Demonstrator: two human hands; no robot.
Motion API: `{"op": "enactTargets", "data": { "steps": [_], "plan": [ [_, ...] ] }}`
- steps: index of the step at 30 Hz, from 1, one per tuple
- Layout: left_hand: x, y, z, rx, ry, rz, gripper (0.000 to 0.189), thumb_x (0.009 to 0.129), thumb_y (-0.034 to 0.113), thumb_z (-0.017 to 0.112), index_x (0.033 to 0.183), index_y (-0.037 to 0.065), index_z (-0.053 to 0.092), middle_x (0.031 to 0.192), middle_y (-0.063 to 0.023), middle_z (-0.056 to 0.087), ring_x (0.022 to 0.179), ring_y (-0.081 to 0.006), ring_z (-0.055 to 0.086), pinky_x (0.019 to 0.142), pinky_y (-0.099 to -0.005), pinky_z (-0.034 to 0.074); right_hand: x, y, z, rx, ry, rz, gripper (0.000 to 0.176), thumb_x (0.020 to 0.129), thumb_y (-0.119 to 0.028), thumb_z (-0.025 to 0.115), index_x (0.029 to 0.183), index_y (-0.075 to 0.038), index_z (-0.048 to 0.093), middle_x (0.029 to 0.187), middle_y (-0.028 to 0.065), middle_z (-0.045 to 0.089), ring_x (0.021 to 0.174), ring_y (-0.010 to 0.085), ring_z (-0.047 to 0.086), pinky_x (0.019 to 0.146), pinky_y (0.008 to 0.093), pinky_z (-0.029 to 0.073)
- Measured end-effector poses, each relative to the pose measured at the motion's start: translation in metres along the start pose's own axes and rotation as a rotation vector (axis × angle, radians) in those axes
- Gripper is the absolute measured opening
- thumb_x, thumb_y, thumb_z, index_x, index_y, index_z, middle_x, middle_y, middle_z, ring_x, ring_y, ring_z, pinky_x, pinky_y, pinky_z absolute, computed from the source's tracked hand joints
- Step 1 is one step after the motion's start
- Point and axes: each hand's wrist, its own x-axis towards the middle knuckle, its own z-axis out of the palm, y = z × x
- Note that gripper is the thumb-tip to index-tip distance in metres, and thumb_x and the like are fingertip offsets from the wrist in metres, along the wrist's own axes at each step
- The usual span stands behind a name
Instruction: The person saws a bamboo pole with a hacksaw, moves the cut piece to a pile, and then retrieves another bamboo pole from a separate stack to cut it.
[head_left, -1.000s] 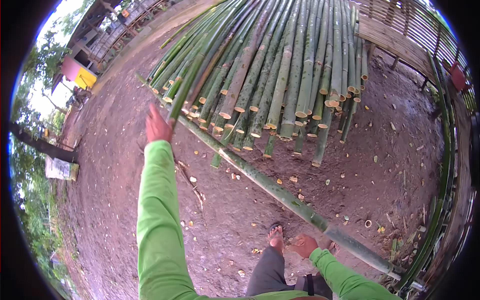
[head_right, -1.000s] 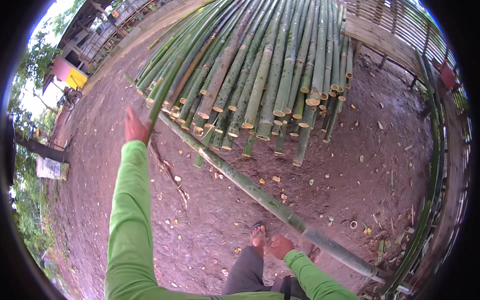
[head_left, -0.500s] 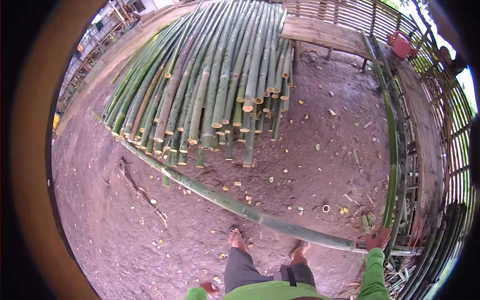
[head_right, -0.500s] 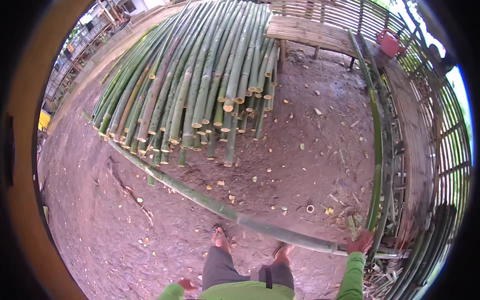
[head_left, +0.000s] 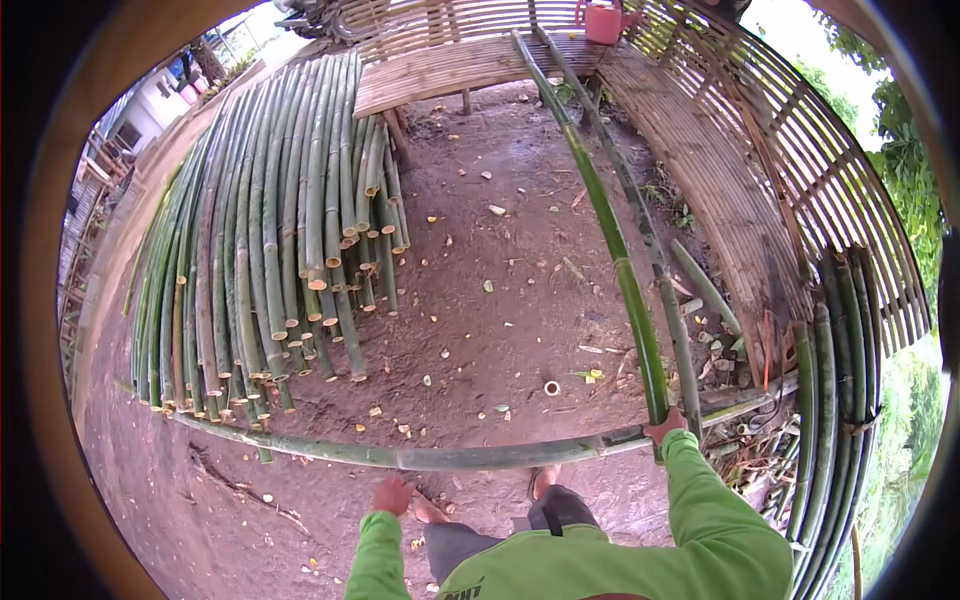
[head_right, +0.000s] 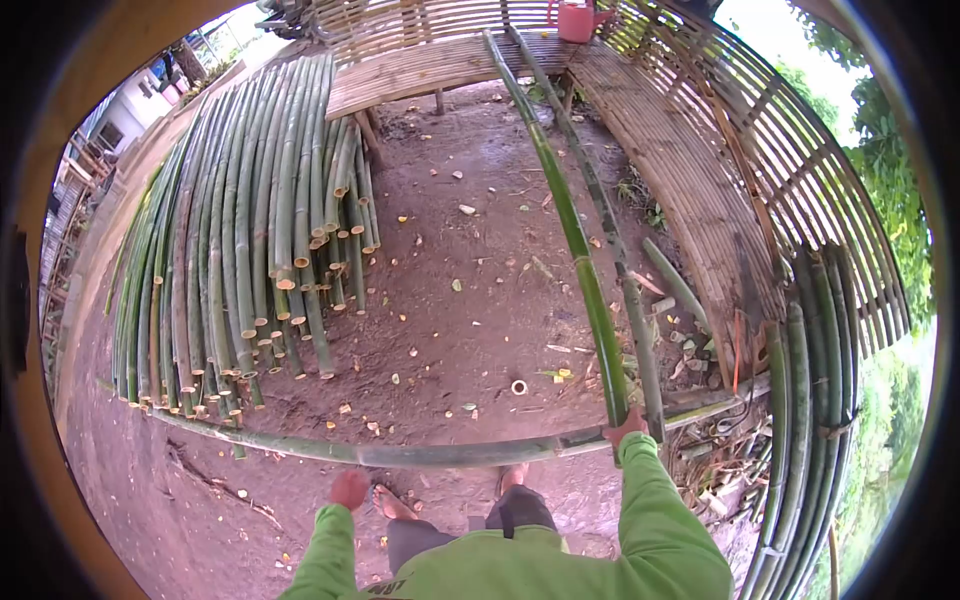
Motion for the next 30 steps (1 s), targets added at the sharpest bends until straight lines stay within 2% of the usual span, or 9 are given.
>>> {"op": "enactTargets", "data": {
  "steps": [2, 3, 5, 7, 8, 11, 13, 22, 30],
  "plan": [
    [0.054, 0.098, -0.055, -0.213, 0.008, -0.169, 0.027, 0.082, 0.032, 0.057, 0.087, 0.006, 0.063, 0.087, -0.0199, 0.061, 0.088, -0.0362, 0.062, 0.072, -0.0469, 0.051, -0.023, -0.015, -0.017, 0.017, -0.061, -0.029, 0.085, 0.06, -0.04, 0.079, 0.126, 0.0, 0.045, 0.115, 0.0252, 0.059, 0.11, 0.0395, 0.056, 0.096, 0.0418, 0.046],
    [0.081, 0.128, -0.068, 0.151, -0.068, 0.371, 0.024, 0.086, 0.03, 0.053, 0.087, 0.009, 0.064, 0.089, -0.0165, 0.062, 0.089, -0.0347, 0.062, 0.073, -0.047, 0.051, -0.037, -0.025, -0.02, 0.026, -0.092, -0.039, 0.086, 0.059, -0.042, 0.079, 0.125, 0.002, 0.045, 0.116, 0.0252, 0.059, 0.111, 0.0393, 0.056, 0.096, 0.0413, 0.046],
    [0.13, 0.204, -0.047, -0.133, 0.012, 0.491, 0.02, 0.09, 0.025, 0.051, 0.092, 0.012, 0.066, 0.089, -0.011, 0.064, 0.09, -0.0288, 0.063, 0.076, -0.0412, 0.051, -0.063, -0.021, 0.0, 0.147, 0.025, -0.149, 0.081, 0.059, -0.039, 0.08, 0.122, 0.001, 0.048, 0.11, 0.0246, 0.061, 0.105, 0.0396, 0.058, 0.093, 0.0426, 0.047],
    [0.155, 0.304, -0.07, -0.566, -0.144, 0.527, 0.034, 0.09, 0.041, 0.054, 0.105, 0.014, 0.068, 0.096, -0.0104, 0.066, 0.088, -0.0274, 0.063, 0.077, -0.0395, 0.05, -0.107, -0.02, -0.009, 0.22, -0.086, -0.186, 0.076, 0.057, -0.036, 0.081, 0.117, 0.0, 0.05, 0.105, 0.0233, 0.061, 0.099, 0.0389, 0.06, 0.088, 0.0444, 0.049],
    [0.153, 0.356, -0.091, -0.889, -0.363, 0.242, 0.044, 0.089, 0.046, 0.057, 0.114, 0.01, 0.064, 0.105, -0.0113, 0.066, 0.096, -0.0224, 0.064, 0.082, -0.0366, 0.05, -0.115, 0.004, 0.012, 0.299, -0.087, -0.21, 0.071, 0.055, -0.033, 0.082, 0.111, -0.001, 0.052, 0.101, 0.0219, 0.061, 0.095, 0.0374, 0.06, 0.084, 0.0453, 0.05],
    [0.169, 0.459, -0.083, -1.433, -0.42, -0.074, 0.056, 0.078, 0.038, 0.075, 0.124, 0.011, 0.057, 0.118, -0.0131, 0.059, 0.117, -0.0265, 0.051, 0.096, -0.0439, 0.045, -0.187, 0.048, 0.023, 0.302, 0.049, -0.196, 0.069, 0.05, -0.029, 0.085, 0.103, -0.004, 0.049, 0.09, 0.02, 0.061, 0.085, 0.0408, 0.06, 0.074, 0.0493, 0.049],
    [0.184, 0.503, -0.057, -1.631, -0.379, -0.153, 0.06, 0.076, 0.044, 0.076, 0.115, 0.001, 0.06, 0.099, -0.0151, 0.066, 0.087, -0.0232, 0.063, 0.08, -0.0365, 0.05, -0.21, 0.089, 0.048, 0.163, 0.047, -0.088, 0.068, 0.048, -0.028, 0.084, 0.103, -0.006, 0.049, 0.088, 0.0203, 0.06, 0.085, 0.0407, 0.06, 0.074, 0.0491, 0.049],
    [0.101, 0.494, -0.024, -2.001, -0.905, -0.321, 0.027, 0.081, 0.029, 0.072, 0.092, 0.006, 0.062, 0.084, -0.0044, 0.062, 0.078, -0.0187, 0.062, 0.074, -0.0355, 0.052, -0.235, 0.13, 0.089, 0.07, 0.043, 0.029, 0.065, 0.05, -0.026, 0.082, 0.103, -0.007, 0.05, 0.085, 0.0194, 0.06, 0.08, 0.0406, 0.06, 0.07, 0.0491, 0.049],
    [0.102, 0.394, -0.055, -2.221, -0.614, -0.264, 0.027, 0.084, 0.022, 0.067, 0.098, 0.001, 0.061, 0.091, -0.0102, 0.064, 0.088, -0.0221, 0.064, 0.082, -0.0379, 0.053, -0.212, 0.136, 0.104, 0.046, 0.11, -0.233, 0.061, 0.052, -0.024, 0.08, 0.103, -0.008, 0.05, 0.082, 0.0185, 0.06, 0.076, 0.0406, 0.061, 0.067, 0.0492, 0.049]
  ]
}}
